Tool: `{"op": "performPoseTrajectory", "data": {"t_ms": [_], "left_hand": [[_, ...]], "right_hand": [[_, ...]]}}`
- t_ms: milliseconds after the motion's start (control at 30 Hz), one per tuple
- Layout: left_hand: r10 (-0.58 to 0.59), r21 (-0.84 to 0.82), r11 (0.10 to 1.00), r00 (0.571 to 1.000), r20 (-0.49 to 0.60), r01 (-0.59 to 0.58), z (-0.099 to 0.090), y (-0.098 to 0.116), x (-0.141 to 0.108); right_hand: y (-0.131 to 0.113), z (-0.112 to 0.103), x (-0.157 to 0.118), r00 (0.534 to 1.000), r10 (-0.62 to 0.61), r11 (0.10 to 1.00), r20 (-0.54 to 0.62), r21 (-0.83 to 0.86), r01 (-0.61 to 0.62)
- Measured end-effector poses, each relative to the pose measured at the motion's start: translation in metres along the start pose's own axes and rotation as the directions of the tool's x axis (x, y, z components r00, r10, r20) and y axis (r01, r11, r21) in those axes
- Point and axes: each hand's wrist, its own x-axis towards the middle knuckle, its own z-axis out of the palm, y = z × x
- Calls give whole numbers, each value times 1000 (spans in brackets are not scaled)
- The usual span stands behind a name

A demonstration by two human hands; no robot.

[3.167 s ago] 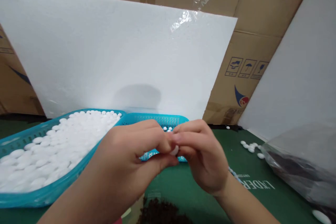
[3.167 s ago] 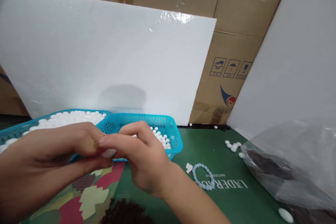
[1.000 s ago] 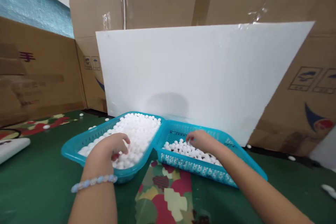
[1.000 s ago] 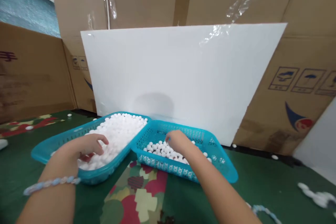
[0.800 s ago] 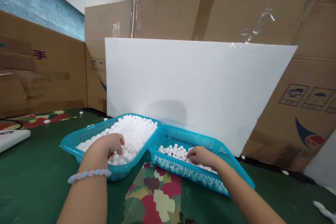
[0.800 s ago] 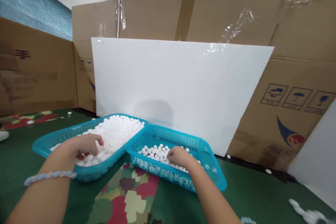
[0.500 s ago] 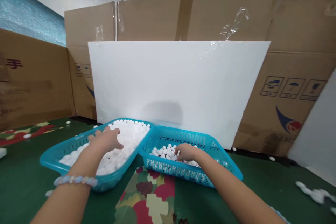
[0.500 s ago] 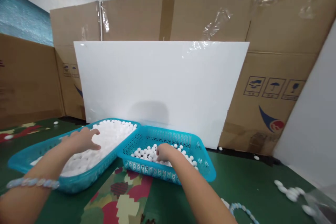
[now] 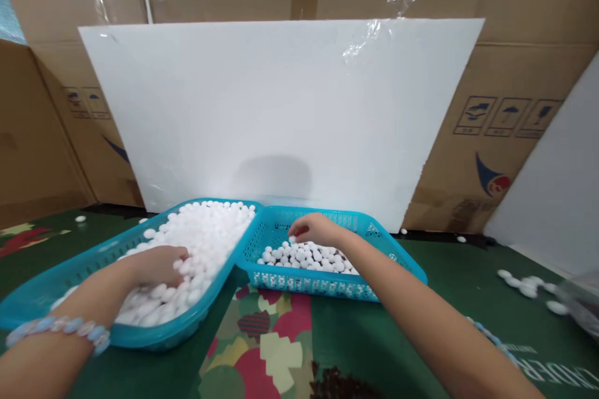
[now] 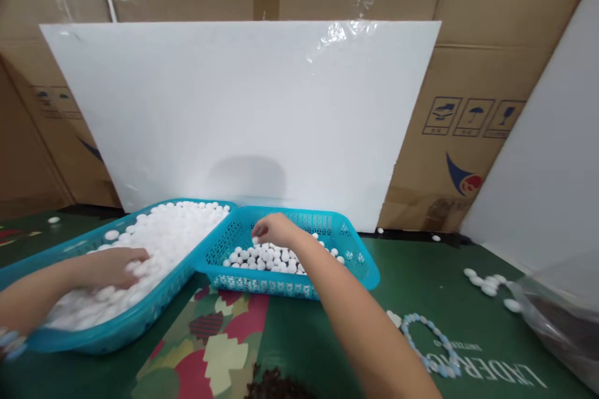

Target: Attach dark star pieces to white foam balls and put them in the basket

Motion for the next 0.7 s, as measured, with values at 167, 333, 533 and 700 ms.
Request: {"op": "performPoseTrajectory", "data": {"t_ms": [167,333,533,700], "left_hand": [[-51,68,997,988,143,41,-3,0,-2],[-131,85,989,975,179,117,0,-2,-8],[-173,43,985,978,119,169,-1,0,-11],[-193,-18,981,979,62,194,-2,1,-12]], "right_hand": [[-54,-4,24,983,-146,989,-109,11,148],[-110,16,53,954,-298,955,-29,-26,297],[-135,40,65,955,-274,947,110,-140,288],[-135,42,70,947,-279,935,158,-180,305]]}}
